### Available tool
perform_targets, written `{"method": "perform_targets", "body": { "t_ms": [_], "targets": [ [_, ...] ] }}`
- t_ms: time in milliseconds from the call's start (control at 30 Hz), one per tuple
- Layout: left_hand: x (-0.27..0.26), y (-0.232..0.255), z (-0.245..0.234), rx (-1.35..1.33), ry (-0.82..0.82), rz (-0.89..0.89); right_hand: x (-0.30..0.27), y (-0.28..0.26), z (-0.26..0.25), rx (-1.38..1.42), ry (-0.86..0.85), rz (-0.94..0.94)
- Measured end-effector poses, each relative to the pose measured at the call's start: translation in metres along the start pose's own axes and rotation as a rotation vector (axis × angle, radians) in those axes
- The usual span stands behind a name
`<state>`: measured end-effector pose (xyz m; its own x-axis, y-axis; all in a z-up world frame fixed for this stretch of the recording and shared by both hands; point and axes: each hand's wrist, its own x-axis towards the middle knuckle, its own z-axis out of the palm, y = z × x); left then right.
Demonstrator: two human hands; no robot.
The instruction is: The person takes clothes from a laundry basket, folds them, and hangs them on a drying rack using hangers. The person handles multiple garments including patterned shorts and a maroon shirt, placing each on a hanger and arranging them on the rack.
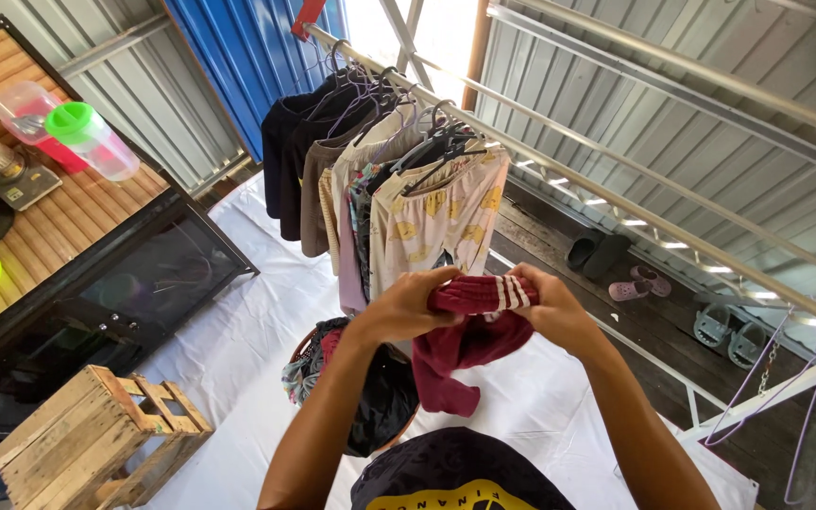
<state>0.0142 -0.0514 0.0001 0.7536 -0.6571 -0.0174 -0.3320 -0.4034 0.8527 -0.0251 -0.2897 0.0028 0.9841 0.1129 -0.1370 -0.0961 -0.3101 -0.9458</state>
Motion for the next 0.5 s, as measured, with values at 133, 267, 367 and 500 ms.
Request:
{"method": "perform_targets", "body": {
  "t_ms": [133,267,367,500],
  "targets": [
    [-0.008,-0.001,-0.015,0.069,-0.103,-0.016,-0.009,-0.023,0.013,0.072,0.058,0.006],
    [-0.014,0.011,-0.006,-0.026,-0.099,-0.059,-0.01,-0.04,0.029,0.116,0.098,0.018],
    [-0.009,-0.015,0.018,0.097,0.025,-0.011,-0.007,-0.037,0.033,0.016,0.102,0.007],
    [0.003,-0.077,0.027,0.027,0.285,0.079,-0.007,-0.042,0.036,-0.312,-0.008,-0.037]
  ]
}}
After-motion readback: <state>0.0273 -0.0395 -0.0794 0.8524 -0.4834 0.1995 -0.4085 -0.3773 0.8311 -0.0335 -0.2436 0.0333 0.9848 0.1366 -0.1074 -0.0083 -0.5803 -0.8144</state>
